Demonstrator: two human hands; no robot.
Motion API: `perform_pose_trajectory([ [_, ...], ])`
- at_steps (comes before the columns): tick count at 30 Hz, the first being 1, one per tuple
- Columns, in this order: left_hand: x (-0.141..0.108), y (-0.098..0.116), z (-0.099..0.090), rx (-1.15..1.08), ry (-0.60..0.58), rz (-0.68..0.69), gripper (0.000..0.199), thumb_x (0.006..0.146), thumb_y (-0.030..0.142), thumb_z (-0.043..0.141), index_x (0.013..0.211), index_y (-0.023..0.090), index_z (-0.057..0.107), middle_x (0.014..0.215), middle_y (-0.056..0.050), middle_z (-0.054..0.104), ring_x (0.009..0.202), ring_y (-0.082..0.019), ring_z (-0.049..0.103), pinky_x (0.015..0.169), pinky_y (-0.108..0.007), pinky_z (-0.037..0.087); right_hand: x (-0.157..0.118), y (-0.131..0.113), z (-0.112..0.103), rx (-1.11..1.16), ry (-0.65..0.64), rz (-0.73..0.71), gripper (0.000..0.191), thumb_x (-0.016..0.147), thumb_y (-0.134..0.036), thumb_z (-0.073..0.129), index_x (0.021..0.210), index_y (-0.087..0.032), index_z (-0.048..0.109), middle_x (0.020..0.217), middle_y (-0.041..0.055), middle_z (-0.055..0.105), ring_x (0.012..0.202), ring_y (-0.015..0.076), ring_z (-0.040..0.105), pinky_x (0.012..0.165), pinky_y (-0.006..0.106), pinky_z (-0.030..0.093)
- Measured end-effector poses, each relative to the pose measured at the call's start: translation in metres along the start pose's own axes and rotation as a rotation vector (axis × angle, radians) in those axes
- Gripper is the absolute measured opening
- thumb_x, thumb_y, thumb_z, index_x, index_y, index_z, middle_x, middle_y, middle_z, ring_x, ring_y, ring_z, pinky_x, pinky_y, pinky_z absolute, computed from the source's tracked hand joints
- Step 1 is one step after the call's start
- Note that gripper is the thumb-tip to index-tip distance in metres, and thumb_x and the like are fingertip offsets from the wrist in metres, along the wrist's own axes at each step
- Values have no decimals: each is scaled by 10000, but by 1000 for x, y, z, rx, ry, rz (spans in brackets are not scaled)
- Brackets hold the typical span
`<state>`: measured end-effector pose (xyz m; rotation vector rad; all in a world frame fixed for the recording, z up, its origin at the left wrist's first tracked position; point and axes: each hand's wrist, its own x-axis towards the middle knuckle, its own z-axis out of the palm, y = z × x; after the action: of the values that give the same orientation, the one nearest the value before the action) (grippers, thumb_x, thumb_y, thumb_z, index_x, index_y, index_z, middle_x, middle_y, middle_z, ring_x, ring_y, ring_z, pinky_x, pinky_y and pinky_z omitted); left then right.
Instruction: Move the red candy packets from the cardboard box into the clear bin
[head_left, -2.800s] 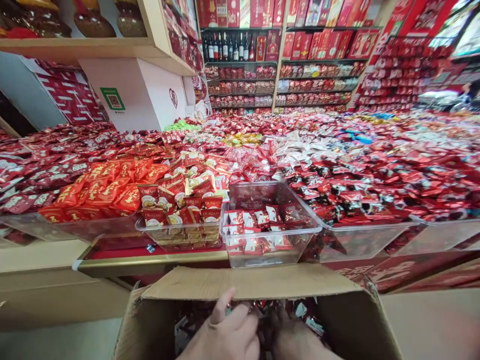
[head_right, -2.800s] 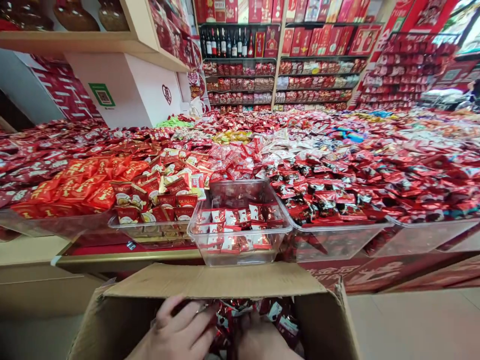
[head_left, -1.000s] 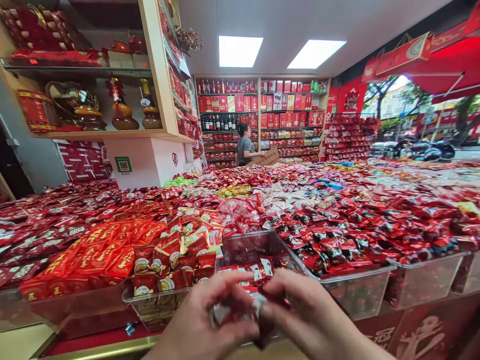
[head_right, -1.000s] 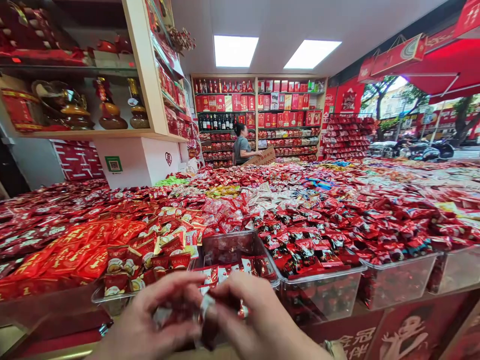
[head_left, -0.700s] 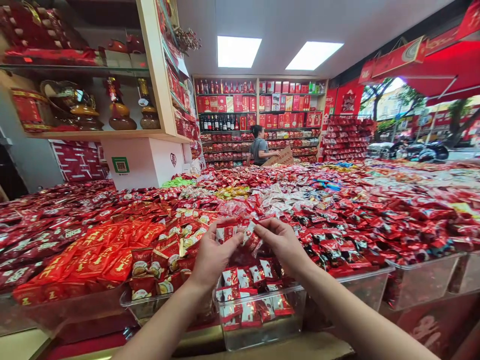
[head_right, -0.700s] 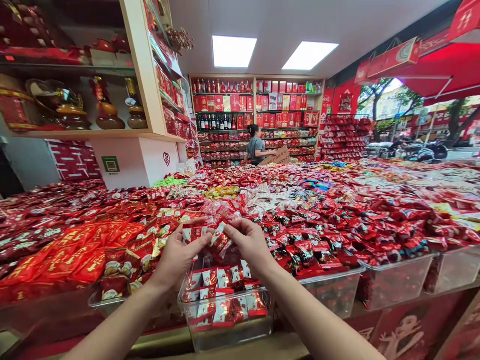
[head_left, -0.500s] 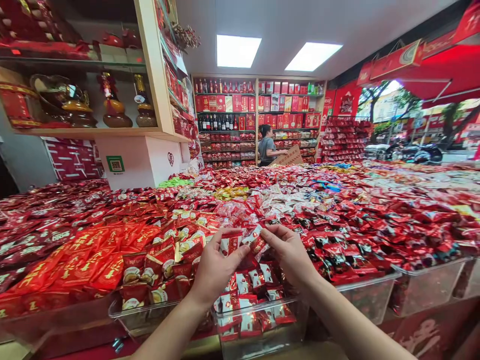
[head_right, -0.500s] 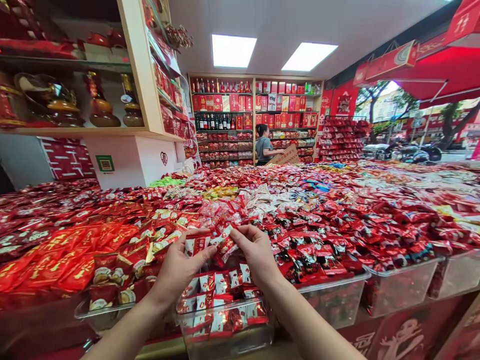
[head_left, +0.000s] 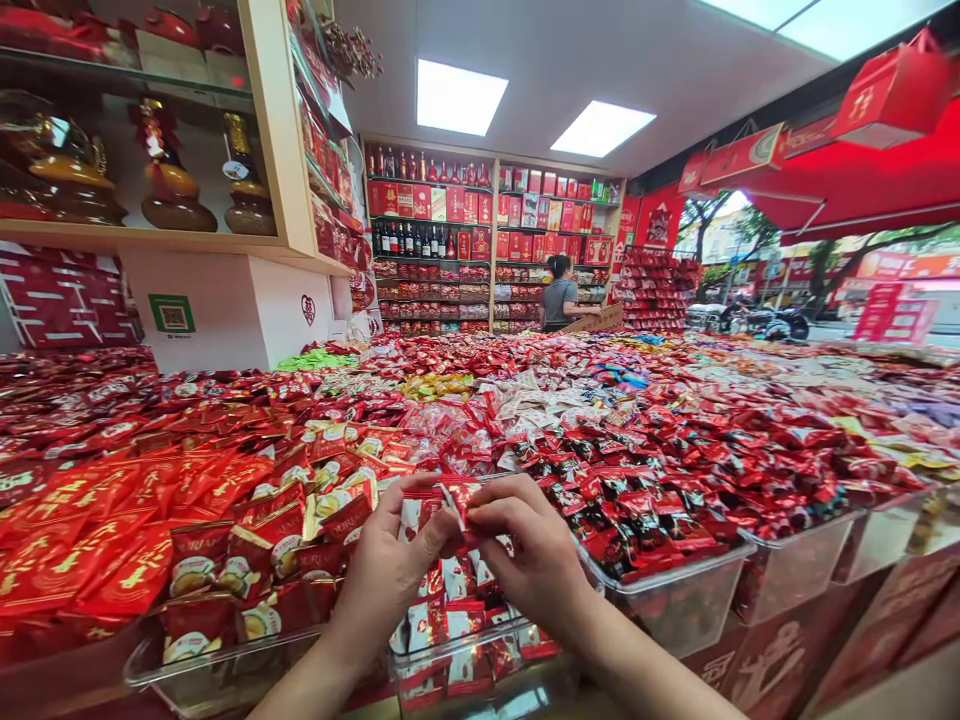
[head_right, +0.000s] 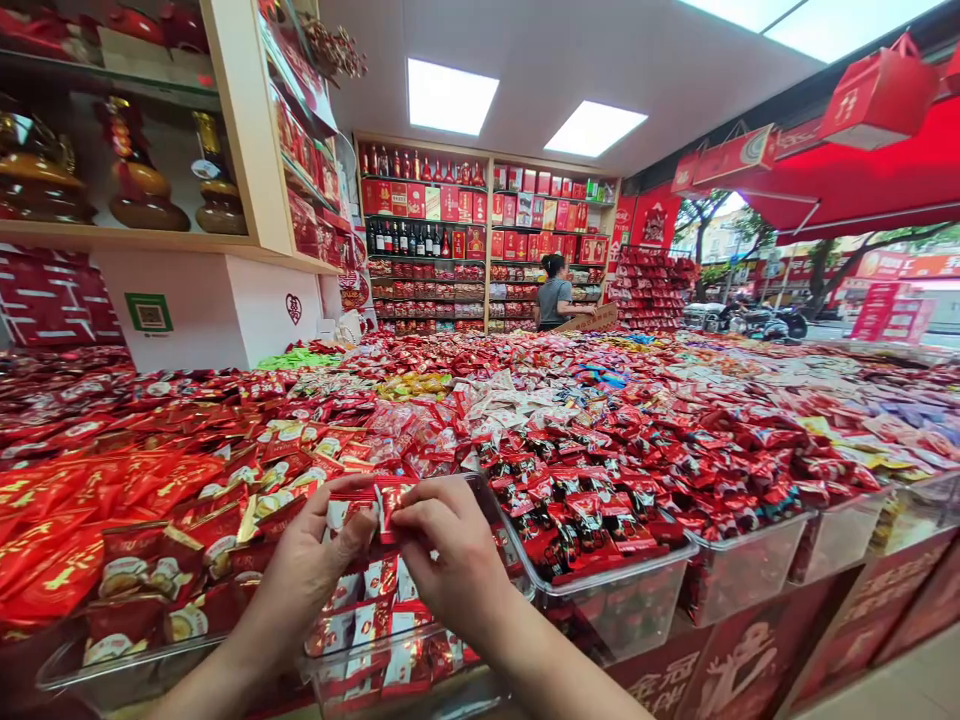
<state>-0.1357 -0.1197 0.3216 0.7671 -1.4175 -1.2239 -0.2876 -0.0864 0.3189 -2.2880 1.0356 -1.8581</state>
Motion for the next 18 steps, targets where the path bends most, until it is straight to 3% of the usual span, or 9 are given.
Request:
perform_pose_trajectory([
  [3, 1, 5, 5, -106, 55, -20, 504, 651, 306, 724, 1079, 192, 482, 834, -16, 683, 728, -179, 657, 682, -291, 521, 1, -5, -1, 9, -140, 8, 156, 751, -149, 587, 898, -190, 614, 971, 73, 565, 938, 183, 521, 799, 329, 461],
  [7, -1, 8, 10, -145, 69, -16, 505, 608, 267, 742, 1047, 191, 505, 848, -18, 694, 764, -196, 659, 726, -317, 518, 3, 2, 1, 117, 68, 199, 66, 766, -224, 590, 819, -193, 612, 1050, 91, 527, 1010, 202, 505, 790, 332, 464],
  [12, -3, 6, 10, -85, 57, -51, 428, 601, 252, 746, 973, 176, 550, 789, -19, 695, 705, -187, 653, 671, -292, 519, 2, 13, 4, 426, -44, 479, 106, 775, -281, 574, 833, -197, 548, 728, -3, 553, 641, 109, 512, 571, 236, 435],
  [18, 2, -5, 3, -145, 148, -11, 428, 722, 311, 667, 1097, 231, 477, 851, -5, 671, 742, -166, 655, 698, -299, 525, -1, 20, 7, 343, 14, 607, 176, 770, -329, 558, 838, -170, 524, 693, -9, 523, 596, 107, 463, 548, 242, 393],
])
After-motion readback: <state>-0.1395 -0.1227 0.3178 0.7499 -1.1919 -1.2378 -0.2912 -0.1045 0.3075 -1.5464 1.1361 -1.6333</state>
